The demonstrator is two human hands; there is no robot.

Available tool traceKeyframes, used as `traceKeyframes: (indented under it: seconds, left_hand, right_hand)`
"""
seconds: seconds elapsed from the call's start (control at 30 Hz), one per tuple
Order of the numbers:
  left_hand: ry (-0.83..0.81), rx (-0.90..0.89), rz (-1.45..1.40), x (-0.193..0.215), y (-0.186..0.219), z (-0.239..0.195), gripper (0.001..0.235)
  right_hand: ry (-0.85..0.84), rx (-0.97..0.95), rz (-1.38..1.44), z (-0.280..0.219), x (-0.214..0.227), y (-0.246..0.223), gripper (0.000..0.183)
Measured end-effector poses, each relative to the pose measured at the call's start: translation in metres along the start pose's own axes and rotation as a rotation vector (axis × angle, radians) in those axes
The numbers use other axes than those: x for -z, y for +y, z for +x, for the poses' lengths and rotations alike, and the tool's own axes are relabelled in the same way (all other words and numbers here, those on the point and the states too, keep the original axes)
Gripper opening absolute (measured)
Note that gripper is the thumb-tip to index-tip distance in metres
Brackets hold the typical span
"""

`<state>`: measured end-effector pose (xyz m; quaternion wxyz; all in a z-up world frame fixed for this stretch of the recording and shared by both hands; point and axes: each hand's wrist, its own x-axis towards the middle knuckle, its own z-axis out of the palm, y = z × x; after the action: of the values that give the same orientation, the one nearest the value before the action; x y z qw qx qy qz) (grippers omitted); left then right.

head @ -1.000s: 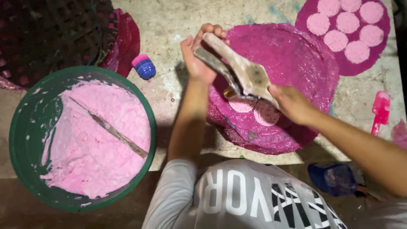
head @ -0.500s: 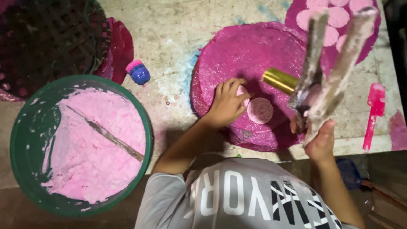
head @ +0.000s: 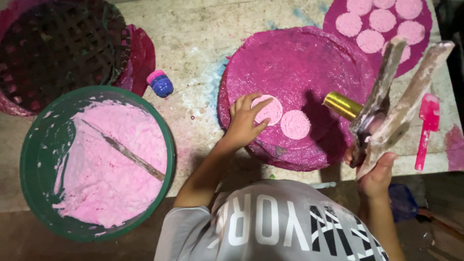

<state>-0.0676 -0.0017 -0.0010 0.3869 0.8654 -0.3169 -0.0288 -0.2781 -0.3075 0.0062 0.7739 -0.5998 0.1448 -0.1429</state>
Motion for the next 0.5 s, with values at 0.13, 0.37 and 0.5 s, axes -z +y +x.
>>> traceKeyframes:
  seconds: [0.13, 0.37, 0.5]
  left_hand:
    - [-0.033, 0.073, 0.061, -0.003, 0.002, 0.004, 0.113]
    - [-0.021, 0.11, 0.051, -0.004, 0.001, 0.001, 0.115]
    - [0.015, 0.144, 0.036, 0.006, -0.006, 0.018, 0.118]
  right_hand:
    - [-0.016, -0.016, -0.018, 0.002, -0.001, 0.003, 0.087]
    - [-0.068, 0.014, -0.047, 0.002, -0.008, 0.001, 0.087]
    - [-0.067, 0.005, -0.042, 0.003, -0.011, -0.003, 0.087]
